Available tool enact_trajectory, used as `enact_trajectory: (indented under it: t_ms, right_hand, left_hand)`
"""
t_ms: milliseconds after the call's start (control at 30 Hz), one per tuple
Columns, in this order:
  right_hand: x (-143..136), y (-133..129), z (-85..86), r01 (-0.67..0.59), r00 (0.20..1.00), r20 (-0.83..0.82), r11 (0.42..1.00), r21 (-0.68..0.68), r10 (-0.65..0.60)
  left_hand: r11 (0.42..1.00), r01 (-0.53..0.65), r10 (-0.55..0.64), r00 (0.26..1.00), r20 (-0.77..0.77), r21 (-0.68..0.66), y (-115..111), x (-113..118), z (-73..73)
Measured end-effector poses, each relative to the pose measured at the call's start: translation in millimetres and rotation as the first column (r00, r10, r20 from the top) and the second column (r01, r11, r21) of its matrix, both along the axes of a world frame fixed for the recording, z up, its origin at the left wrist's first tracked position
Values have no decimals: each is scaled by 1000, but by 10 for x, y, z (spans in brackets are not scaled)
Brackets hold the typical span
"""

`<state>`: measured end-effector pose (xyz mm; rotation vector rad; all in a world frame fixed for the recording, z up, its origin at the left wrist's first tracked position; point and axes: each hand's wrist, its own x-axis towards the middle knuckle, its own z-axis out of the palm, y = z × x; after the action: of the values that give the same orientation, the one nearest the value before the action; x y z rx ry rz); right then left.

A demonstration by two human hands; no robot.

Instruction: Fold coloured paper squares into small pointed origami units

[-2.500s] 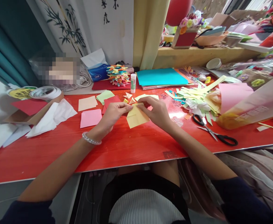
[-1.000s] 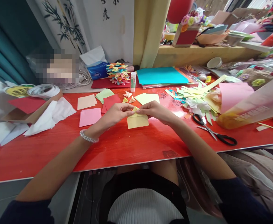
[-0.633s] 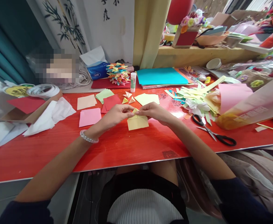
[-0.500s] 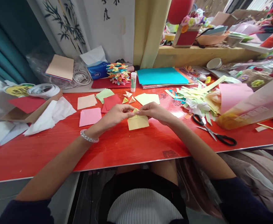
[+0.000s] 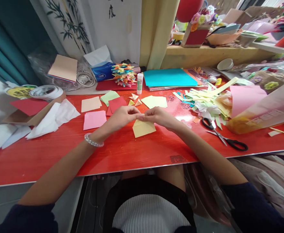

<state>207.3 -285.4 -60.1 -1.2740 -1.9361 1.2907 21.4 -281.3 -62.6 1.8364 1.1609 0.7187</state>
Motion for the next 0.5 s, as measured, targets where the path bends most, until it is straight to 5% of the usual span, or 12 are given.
enact_trajectory:
  t_ms: [500]
  right_hand:
    - [63,22,-14,-159,986,-64,987,-24,157]
  left_hand:
    - [993,-110,108,992,67,38,24,-19,1]
